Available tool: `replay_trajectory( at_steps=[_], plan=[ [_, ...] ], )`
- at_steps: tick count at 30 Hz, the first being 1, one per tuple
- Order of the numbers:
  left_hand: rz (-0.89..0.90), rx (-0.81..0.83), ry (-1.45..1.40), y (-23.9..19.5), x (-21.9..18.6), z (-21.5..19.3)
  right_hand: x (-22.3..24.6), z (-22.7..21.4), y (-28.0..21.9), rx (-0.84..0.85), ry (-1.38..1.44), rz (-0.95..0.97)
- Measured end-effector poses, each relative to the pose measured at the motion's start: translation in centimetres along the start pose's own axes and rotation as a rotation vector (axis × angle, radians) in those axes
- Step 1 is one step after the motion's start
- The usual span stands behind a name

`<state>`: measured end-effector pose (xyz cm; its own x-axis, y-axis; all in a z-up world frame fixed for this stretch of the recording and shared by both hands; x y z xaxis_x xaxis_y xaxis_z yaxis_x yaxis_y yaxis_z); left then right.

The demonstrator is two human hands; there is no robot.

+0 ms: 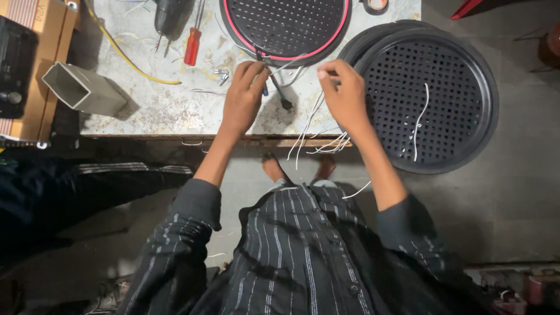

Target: The person strips the insulation from white wires using a utility knife, cuts them to length, and twists the exposed ends. The person works at a table with other tools and materials nearby.

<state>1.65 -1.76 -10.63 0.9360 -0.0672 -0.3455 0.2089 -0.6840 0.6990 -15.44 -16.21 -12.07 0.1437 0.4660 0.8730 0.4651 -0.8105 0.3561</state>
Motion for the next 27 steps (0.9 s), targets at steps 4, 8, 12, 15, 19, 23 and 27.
replay_trajectory(
  at_steps=[4, 8, 12, 15, 19, 23, 27],
  plan=[
    [0.091, -0.002, 0.026, 0.3, -1.6, -0.1, -2.2, 4.0, 0.6, 0.087, 0.124, 0.099],
    [0.172, 0.006, 0.066, 0.6, -2.0, -0.2, -3.2, 7.0, 0.7, 0.093, 0.162, 0.066],
    [0.313, 0.064, 0.106, 0.5, -2.3, -0.3, -3.7, 8.6, 0.2, 0.135, 0.031, -0.068],
    [0.376, 0.100, 0.127, 0.1, -1.9, -0.4, -4.6, 9.7, -0.9, 0.221, -0.098, -0.126],
    [0.347, 0.090, 0.162, 0.0, -0.9, -0.8, -5.6, 9.8, -2.3, 0.249, -0.237, -0.083],
    [0.263, -0.007, 0.166, 1.0, -0.5, -2.2, -3.5, 9.1, -3.9, 0.253, -0.356, -0.215],
    [0.199, -0.053, 0.111, 3.1, -3.0, -2.9, -1.1, 5.9, -2.9, -0.018, -0.078, -0.048]
  ],
)
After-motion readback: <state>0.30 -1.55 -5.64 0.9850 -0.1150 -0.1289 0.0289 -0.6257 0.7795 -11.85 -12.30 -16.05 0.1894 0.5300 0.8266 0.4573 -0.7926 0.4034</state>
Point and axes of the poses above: each hand's wrist, its own y-axis towards the middle knuckle, its own z-axis out of the palm, x = y × z, the point moved 6 cm from there along y, towards the middle knuckle, and after that the axes turned 10 degrees about -x, right-handed, at the moved point
